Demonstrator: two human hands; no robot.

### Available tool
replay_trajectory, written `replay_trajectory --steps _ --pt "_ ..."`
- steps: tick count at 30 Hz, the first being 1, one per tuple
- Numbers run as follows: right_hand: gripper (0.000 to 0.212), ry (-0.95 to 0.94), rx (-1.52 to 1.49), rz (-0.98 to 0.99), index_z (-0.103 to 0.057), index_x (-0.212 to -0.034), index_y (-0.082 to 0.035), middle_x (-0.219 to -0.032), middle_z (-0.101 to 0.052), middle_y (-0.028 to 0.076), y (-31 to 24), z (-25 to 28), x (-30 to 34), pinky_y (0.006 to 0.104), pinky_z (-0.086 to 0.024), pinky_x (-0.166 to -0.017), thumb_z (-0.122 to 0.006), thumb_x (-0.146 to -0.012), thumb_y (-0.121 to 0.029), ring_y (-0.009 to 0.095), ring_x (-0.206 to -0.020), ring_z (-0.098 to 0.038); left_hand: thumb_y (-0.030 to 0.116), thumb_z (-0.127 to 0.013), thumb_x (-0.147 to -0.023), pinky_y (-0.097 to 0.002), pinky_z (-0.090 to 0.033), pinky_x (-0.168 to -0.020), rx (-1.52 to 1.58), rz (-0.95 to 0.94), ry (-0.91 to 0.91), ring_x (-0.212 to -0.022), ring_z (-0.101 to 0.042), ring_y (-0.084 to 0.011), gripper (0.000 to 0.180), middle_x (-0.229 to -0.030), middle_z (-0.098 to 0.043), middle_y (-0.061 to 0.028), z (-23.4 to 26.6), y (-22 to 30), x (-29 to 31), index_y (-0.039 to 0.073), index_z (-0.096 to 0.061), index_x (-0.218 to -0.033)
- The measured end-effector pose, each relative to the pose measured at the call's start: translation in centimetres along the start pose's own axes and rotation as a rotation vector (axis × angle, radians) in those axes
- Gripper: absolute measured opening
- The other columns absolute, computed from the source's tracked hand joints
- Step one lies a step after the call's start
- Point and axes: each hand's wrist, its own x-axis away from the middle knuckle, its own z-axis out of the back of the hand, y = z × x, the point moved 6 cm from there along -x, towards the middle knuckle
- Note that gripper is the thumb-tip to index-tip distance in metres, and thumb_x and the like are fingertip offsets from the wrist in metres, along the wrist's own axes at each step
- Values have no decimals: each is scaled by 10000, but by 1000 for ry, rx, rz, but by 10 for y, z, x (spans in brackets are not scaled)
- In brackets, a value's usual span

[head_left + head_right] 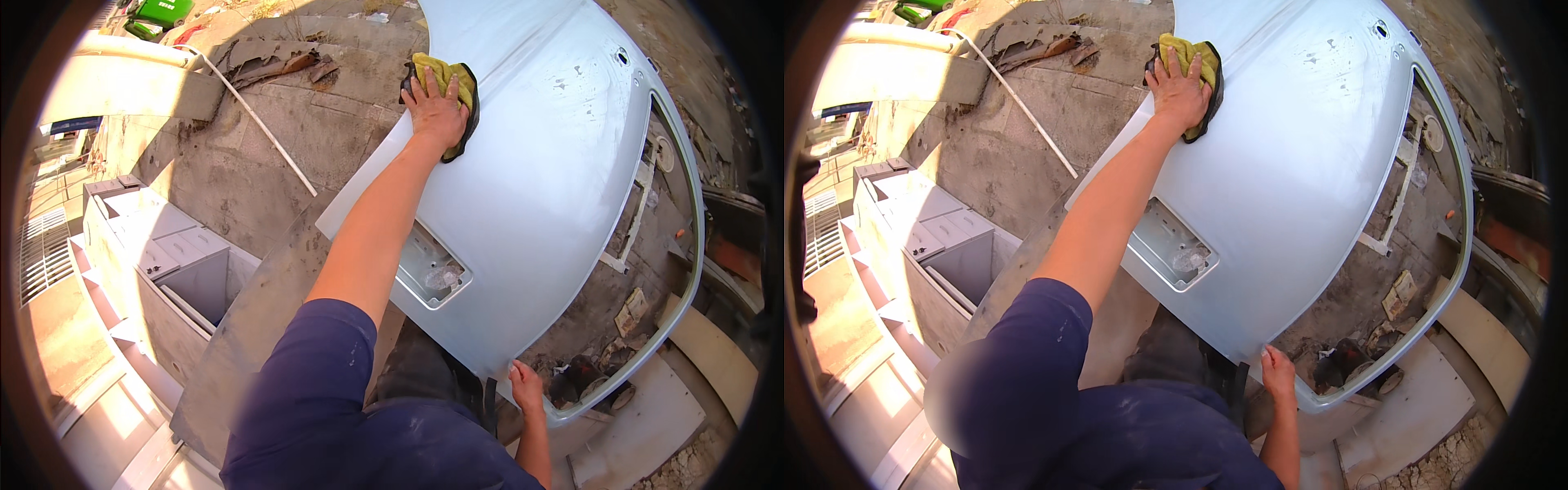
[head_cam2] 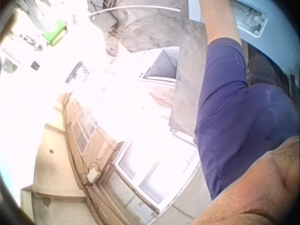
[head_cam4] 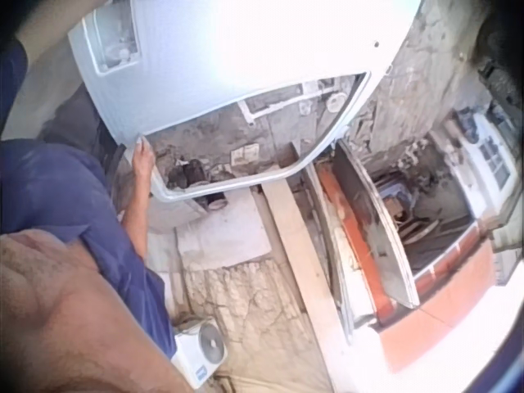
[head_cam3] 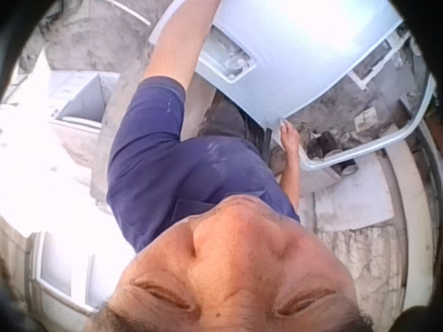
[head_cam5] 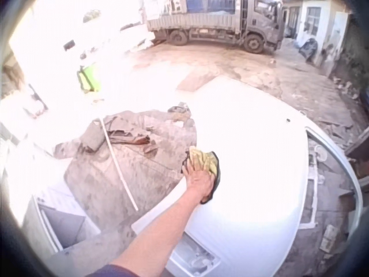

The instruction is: The person sands a white car door with a sanding block, then wipes the surface with a yellow cloth. The person works on the door's edges and main panel, moving around the piece to reach different areas.

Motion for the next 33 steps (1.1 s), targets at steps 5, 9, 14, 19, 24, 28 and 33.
replay_trajectory --steps 5,9,14,19,24,28,33 --pt "387 -37 -27 -43 -790 -1417 -64 -997 -854 138 -17 14 -7 401 -633 -915 -661 -1130 -290 252 -942 -832 466 -644 -1108 -619 -390 -1279 119 -79 13 -1561 -435 -484 678 -1860 -277 -242 0 -47 43 324 -500 -1755" --pt "388 -48 -13 -75 -786 -1420 -62 -994 -853 139 -5 14 -12 402 -629 -913 -660 -1133 -292 253 -945 -832 312 -720 -1034 -583 -449 -1225 103 -76 16 -1472 -518 -489 720 -1741 -447 -266 20 -127 166 278 -533 -1728" --pt "411 -48 3 0 -783 -1436 -69 -1014 -853 139 -7 12 -25 405 -623 -922 -661 -1137 -322 259 -951 -826 238 -750 -1010 -583 -451 -1209 30 78 -25 -1422 -543 -464 840 -1625 -537 -219 27 -247 309 317 -431 -1784" --pt "413 -28 -45 56 -782 -1426 -55 -1046 -850 153 -12 4 -13 407 -618 -935 -670 -1130 -320 268 -974 -824 111 -730 -1040 -579 -391 -1299 222 230 16 -1472 -490 -509 846 -1694 -431 -289 26 -245 341 225 -393 -1807" --pt "404 -48 -123 -15 -795 -1399 -48 -1324 -813 226 2 1 12 471 -598 -1086 -688 -1117 -316 411 -1231 -779 158 -704 -1067 -579 -360 -1332 82 363 206 -1559 -396 -560 776 -1763 -309 -362 12 -191 358 109 -410 -1783" --pt "404 -2 -207 -41 -796 -1398 -48 -1317 -815 230 41 -10 37 472 -604 -1073 -696 -1113 -316 405 -1215 -790 186 -682 -1084 -576 -373 -1329 46 341 35 -1578 -378 -590 759 -1750 -294 -407 10 -141 399 21 -395 -1767" --pt "404 90 -341 -78 -804 -1385 -50 -1313 -818 230 120 -39 85 465 -600 -1084 -695 -1110 -323 400 -1241 -784 234 -685 -1088 -541 -484 -1230 8 304 -113 -1456 -516 -545 811 -1597 -424 -384 -6 -40 480 -14 -332 -1775"
